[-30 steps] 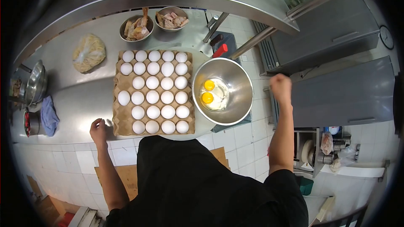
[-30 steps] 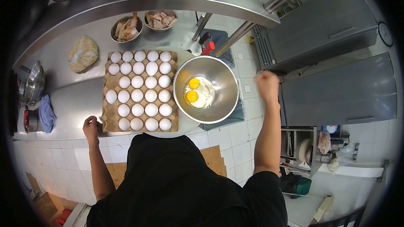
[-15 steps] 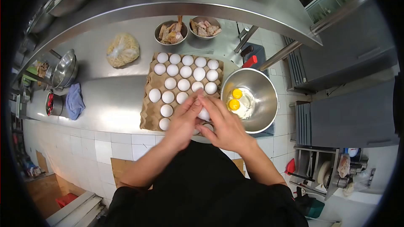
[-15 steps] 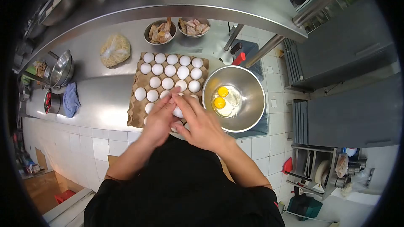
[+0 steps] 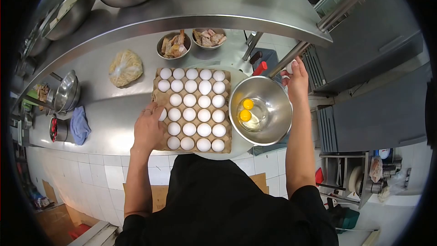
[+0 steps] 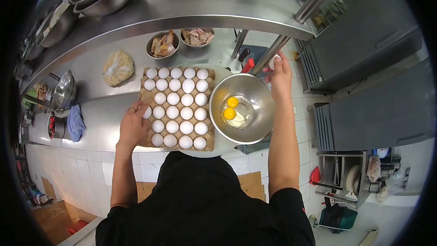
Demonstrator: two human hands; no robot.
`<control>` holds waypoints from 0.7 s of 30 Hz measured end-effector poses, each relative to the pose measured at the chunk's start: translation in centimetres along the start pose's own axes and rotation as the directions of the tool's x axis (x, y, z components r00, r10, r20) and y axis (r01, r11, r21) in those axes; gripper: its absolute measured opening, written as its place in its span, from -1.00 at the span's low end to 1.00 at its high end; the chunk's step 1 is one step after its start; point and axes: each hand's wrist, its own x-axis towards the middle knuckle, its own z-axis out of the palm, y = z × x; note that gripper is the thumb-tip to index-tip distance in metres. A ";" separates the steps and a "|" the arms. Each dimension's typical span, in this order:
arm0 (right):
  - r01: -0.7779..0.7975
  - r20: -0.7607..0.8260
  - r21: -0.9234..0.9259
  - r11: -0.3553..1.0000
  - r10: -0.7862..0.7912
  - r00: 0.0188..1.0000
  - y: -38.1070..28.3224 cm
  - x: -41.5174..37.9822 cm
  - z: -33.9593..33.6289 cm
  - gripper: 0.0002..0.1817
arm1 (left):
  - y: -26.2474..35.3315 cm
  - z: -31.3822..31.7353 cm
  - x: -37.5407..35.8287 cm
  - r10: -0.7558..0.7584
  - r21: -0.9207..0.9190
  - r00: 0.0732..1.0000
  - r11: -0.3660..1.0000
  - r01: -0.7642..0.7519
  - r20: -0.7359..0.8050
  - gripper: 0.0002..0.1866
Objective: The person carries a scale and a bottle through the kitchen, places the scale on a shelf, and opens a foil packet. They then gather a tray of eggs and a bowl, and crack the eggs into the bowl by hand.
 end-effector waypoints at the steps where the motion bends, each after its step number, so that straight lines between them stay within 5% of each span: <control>1: -0.008 0.043 0.022 1.000 0.007 0.999 -0.1 -0.3 0.1 -0.55 | -0.4 0.2 0.1 0.015 -0.014 1.000 1.000 -0.015 -0.022 -0.45; 4: -0.022 0.056 0.137 0.990 0.014 0.998 0.1 -0.5 -1.2 -0.58 | -1.0 0.1 0.3 0.057 -0.033 0.997 0.998 -0.058 -0.047 -0.49; 6: -0.168 0.201 0.361 0.917 0.100 0.974 -0.4 -1.9 -2.4 -0.54 | -1.1 -0.5 0.5 0.085 -0.038 0.995 0.995 -0.087 -0.058 -0.51; 8: -0.254 0.228 0.329 0.910 0.184 0.956 -1.2 -4.4 -2.0 -0.57 | -0.5 -1.3 0.6 0.083 -0.037 0.996 0.996 -0.084 -0.031 -0.52; 10: -0.163 0.449 -0.157 0.974 0.217 0.867 -0.5 -5.7 -2.5 -0.59 | -0.8 -1.0 0.6 0.132 -0.038 0.989 0.990 -0.135 -0.058 -0.54; 11: -0.161 0.435 -0.160 0.974 0.216 0.874 -0.2 -6.1 -2.5 -0.59 | -1.0 -0.7 0.7 0.178 -0.037 0.980 0.983 -0.182 -0.090 -0.55; 13: -0.063 0.422 -0.548 0.834 0.340 0.841 -0.4 -7.2 -0.6 -0.66 | -1.7 -0.5 0.8 0.212 -0.071 0.971 0.973 -0.220 -0.109 -0.55; 14: -0.065 0.413 -0.549 0.833 0.338 0.846 0.1 -7.4 -0.3 -0.66 | -2.0 -0.4 0.8 0.231 -0.097 0.964 0.965 -0.245 -0.130 -0.55; 16: 0.205 0.563 -0.588 0.783 0.213 0.798 2.3 -7.3 -0.3 -0.65 | -2.3 -0.9 0.8 0.177 -0.178 0.974 0.963 -0.202 -0.144 -0.55; 21: 0.281 0.545 -0.743 0.608 0.305 0.781 2.2 -7.7 1.4 -0.53 | -2.1 -2.0 1.4 -0.058 -0.438 0.993 0.899 0.008 -0.100 -0.53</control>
